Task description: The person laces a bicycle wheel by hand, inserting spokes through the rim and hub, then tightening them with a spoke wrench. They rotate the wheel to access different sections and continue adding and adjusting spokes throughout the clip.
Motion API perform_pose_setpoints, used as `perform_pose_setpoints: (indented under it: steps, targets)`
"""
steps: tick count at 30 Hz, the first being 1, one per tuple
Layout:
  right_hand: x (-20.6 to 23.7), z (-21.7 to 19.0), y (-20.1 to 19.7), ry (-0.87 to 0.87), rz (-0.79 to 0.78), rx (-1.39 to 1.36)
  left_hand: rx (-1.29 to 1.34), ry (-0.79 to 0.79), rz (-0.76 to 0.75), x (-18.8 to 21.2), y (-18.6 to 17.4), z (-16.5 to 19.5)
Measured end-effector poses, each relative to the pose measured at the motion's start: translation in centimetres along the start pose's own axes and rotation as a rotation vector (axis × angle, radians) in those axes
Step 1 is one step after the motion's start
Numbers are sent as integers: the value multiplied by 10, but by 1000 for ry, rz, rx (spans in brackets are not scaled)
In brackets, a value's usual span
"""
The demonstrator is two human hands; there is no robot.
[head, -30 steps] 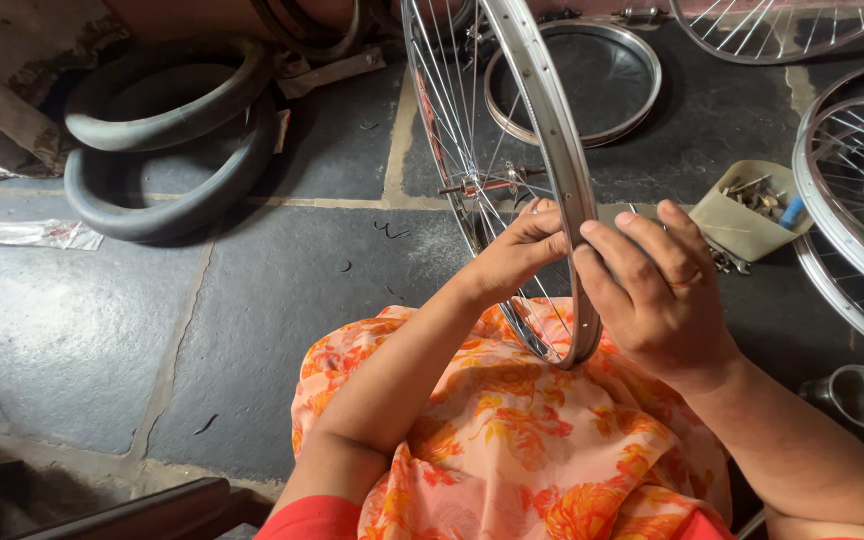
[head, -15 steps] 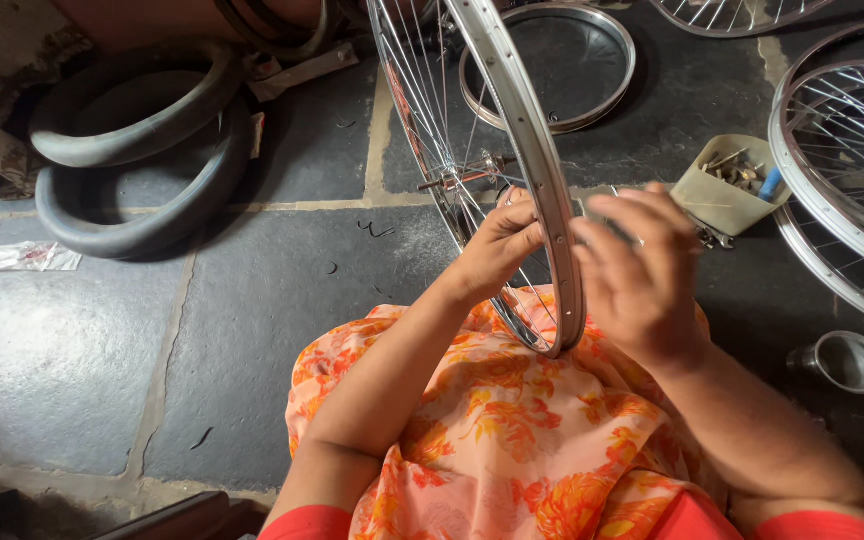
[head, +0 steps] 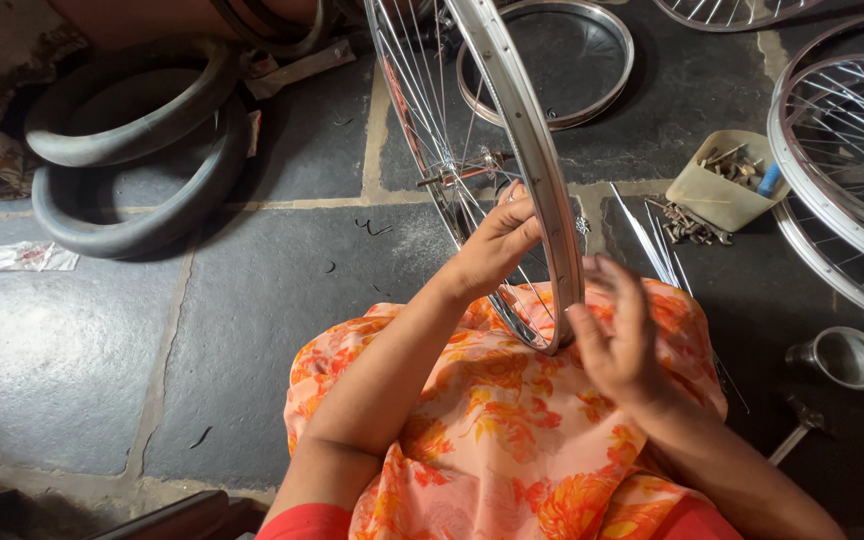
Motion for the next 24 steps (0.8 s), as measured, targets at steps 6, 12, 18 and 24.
perform_pose_setpoints:
  steps: [6, 12, 18, 24]
  targets:
    - [41, 9, 37, 183, -62, -348, 437, -84, -104, 3, -1, -2]
    - [42, 14, 38, 184, -86, -330, 299, -42, -39, 1, -2, -1]
    - [40, 12, 38, 211, -85, -344, 383, -121, -38, 1, -3, -8]
    - [38, 9, 38, 204, -88, -339, 350, -88, -12, 3, -7, -1]
Point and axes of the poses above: each hand's wrist, its own x-axis away from the middle knuckle, its own y-axis out of the palm, z = x × y, the point moved 7 cm from there along -x, towards the middle knuckle, and after that the axes turned 10 degrees about -y, right-handed, at the moved point
